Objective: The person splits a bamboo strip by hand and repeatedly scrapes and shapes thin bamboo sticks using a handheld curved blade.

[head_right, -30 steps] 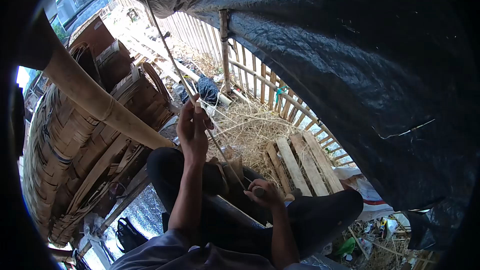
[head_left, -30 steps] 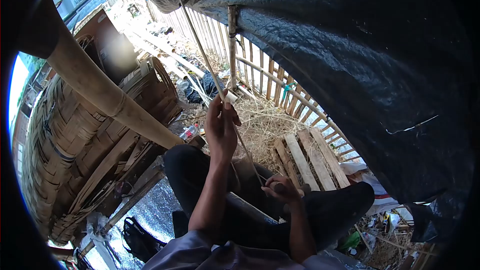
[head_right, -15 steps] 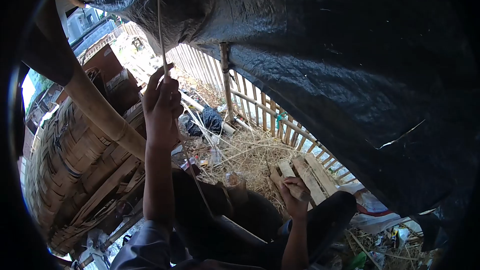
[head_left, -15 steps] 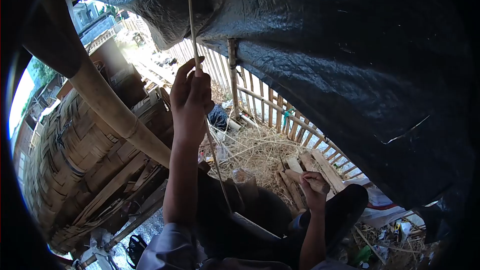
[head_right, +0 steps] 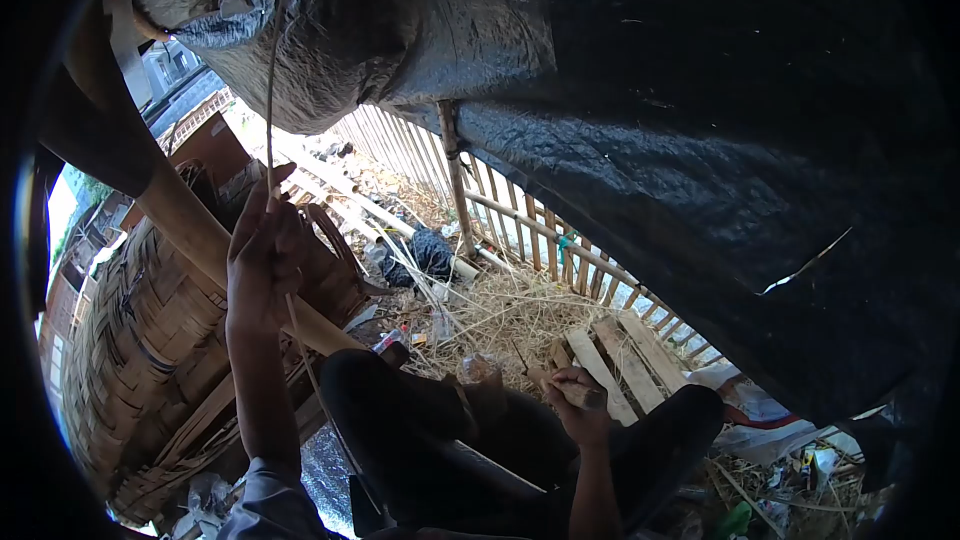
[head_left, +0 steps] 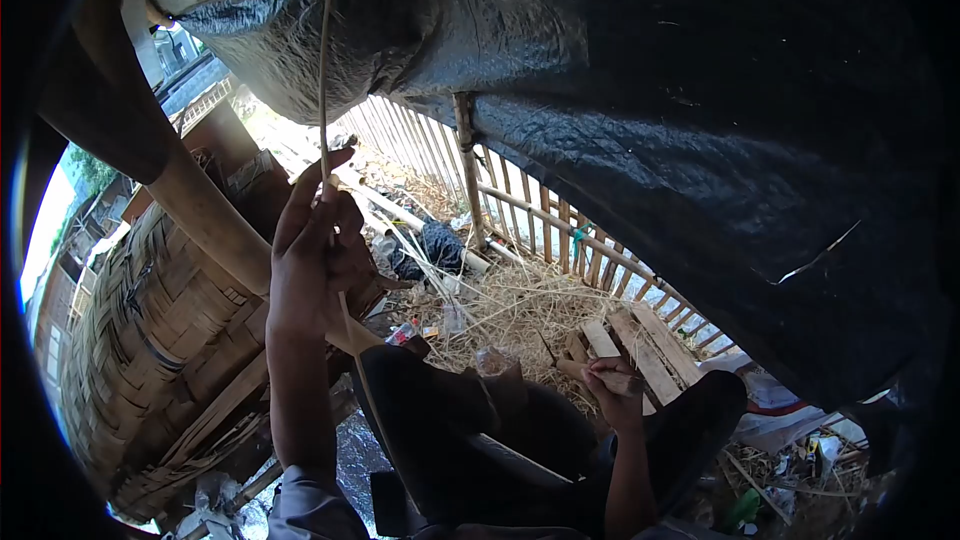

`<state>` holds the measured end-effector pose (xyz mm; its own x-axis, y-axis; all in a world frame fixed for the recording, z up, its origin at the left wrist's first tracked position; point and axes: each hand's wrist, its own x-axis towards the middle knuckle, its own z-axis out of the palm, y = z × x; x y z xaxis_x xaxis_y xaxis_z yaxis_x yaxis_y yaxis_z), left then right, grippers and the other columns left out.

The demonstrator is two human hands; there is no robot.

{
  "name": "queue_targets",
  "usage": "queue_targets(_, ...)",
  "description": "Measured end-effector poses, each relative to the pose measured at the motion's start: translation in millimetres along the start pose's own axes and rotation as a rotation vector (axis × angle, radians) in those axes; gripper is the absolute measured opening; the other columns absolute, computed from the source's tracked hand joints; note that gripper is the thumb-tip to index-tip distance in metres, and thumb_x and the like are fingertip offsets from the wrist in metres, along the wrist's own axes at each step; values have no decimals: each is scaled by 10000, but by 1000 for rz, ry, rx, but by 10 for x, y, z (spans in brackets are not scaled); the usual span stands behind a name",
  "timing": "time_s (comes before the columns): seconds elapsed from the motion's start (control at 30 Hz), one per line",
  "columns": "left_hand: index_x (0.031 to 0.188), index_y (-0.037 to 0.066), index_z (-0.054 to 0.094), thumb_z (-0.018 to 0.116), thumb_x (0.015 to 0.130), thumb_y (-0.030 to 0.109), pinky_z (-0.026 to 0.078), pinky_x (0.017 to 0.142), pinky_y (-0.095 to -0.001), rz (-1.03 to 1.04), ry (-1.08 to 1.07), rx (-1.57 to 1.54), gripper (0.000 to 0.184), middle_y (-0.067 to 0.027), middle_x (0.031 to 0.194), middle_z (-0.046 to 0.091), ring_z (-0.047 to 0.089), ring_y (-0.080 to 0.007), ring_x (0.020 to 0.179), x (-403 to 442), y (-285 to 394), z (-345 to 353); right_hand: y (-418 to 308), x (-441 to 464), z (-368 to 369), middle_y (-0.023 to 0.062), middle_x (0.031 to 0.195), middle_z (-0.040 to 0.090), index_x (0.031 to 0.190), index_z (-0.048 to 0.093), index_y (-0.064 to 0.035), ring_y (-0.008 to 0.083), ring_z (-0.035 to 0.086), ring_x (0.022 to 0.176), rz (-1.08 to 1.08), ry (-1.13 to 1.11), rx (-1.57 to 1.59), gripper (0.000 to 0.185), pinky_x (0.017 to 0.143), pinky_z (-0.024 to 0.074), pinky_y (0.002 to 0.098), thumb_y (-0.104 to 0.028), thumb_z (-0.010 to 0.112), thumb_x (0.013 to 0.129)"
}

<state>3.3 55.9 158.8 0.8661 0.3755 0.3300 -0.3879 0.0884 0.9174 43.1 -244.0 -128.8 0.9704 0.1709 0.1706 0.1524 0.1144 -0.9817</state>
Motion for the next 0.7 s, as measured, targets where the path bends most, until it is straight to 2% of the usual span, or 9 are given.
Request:
queue_targets(0.13,1276,65,450,438,975,179,194,380,-174,-150,3,201,322,31,649,409,264,-9,445,-290,-291,-154,189,29,-67,39,826,606,850,587,-52,117,572,797,-101,6,-89,164,735,461,264,-52,726,764)
queue_targets(0.2,1240,64,470,457,967,191,207,387,-181,-379,-3,306,301,34,643,413,271,-16,450,-532,-450,-348,252,28,-95,47,829,613,847,587,-50,135,577,788,-150,14,-122,170,740,461,278,-41,728,752)
queue_targets(0.37,1071,63,506,464,980,233,273,448,-155,-658,-84,216,196,73,683,417,367,5,537,-1122,-963,-409,33,43,-39,102,941,622,850,573,-28,173,594,932,-96,37,-68,137,854,454,299,2,677,765)
queue_targets(0.43,1097,49,515,446,983,255,277,432,-167,-685,-63,186,245,71,666,394,330,-9,507,-1266,-1194,-356,-71,42,-20,109,959,619,868,565,-24,181,594,968,-42,8,-53,140,883,448,310,14,659,771)
queue_targets(0.53,1044,81,496,427,992,271,284,425,-159,-604,50,68,209,73,670,400,339,-7,502,-1308,-1356,-196,-256,63,-24,98,870,594,960,495,-24,257,593,1007,-144,54,261,217,971,414,407,43,609,788)
queue_targets(0.57,1044,81,496,427,992,271,284,425,-159,-614,57,57,209,73,670,400,339,-7,502,-1343,-1439,-159,-408,81,-8,68,770,548,908,463,-52,257,602,904,-118,125,377,181,995,389,483,3,606,811)
queue_targets(0.63,1049,81,487,426,998,219,301,463,-166,-613,35,-41,159,70,683,411,368,3,535,-1364,-1644,-71,-573,142,-130,39,684,483,862,427,-78,207,559,731,-246,62,625,182,990,375,542,-36,601,827)
queue_targets(0.67,1038,68,492,425,998,218,307,463,-171,-639,0,-57,169,64,681,416,368,-2,531,-1380,-1738,-51,-683,160,-165,13,631,423,849,417,-97,165,471,620,-260,99,649,206,981,367,571,-55,616,817)
queue_targets(0.7,1038,68,492,425,998,218,307,463,-171,-662,-6,-65,169,64,681,416,368,-2,531,-1436,-1864,-54,-748,167,-217,-4,609,404,853,411,-108,153,459,603,-299,85,674,191,931,412,529,-82,599,834)
